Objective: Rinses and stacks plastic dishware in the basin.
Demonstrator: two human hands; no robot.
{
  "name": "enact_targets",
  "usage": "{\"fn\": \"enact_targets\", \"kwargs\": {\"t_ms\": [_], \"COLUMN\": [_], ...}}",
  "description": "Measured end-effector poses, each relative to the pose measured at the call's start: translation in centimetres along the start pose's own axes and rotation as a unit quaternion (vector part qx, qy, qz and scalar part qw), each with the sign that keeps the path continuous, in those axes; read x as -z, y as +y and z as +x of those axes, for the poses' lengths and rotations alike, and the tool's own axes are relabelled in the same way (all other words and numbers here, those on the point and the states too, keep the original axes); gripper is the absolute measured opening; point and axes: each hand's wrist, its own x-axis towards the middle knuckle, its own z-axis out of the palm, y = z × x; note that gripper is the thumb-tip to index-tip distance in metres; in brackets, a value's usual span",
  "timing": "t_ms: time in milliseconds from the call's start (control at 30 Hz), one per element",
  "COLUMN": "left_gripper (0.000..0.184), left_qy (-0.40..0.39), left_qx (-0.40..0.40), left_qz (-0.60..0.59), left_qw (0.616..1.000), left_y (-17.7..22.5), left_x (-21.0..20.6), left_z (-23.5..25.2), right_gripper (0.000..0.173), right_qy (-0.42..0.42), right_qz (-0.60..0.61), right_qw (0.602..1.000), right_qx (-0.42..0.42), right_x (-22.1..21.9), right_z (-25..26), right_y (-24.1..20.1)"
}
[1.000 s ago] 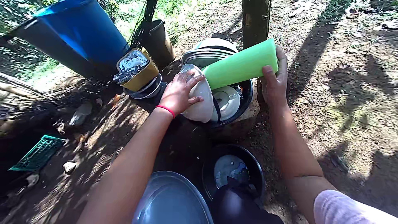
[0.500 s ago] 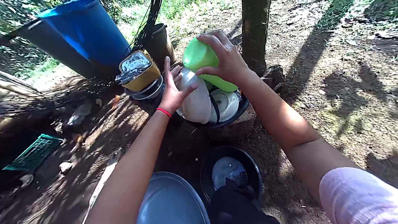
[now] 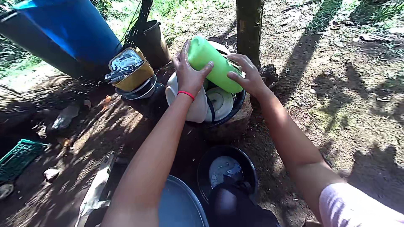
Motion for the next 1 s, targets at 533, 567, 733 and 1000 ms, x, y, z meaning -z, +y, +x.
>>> {"fn": "enact_targets", "kwargs": {"t_ms": [533, 567, 733, 1000], "left_gripper": [0.097, 0.095, 0.078, 0.069], "left_qy": [-0.032, -0.033, -0.054, -0.119], "left_qx": [-0.225, -0.233, -0.313, -0.395], "left_qz": [0.182, 0.196, 0.294, 0.316], "left_qw": [0.957, 0.952, 0.901, 0.855], "left_y": [-0.8, -0.6, 0.1, 2.0], "left_x": [0.7, 0.5, -1.4, -9.0], "left_z": [-2.5, -2.7, -4.3, -6.3], "right_gripper": [0.047, 0.045, 0.035, 0.055], "right_qy": [0.006, 0.004, 0.028, 0.267], "right_qz": [-0.194, -0.204, -0.188, 0.39], "right_qw": [0.952, 0.949, 0.954, 0.862], "right_qx": [-0.237, -0.241, -0.23, -0.181], "right_x": [-4.3, -4.2, -3.4, -2.3], "right_z": [-4.0, -3.8, -3.5, -7.5], "right_y": [4.0, 4.0, 3.6, 4.6]}}
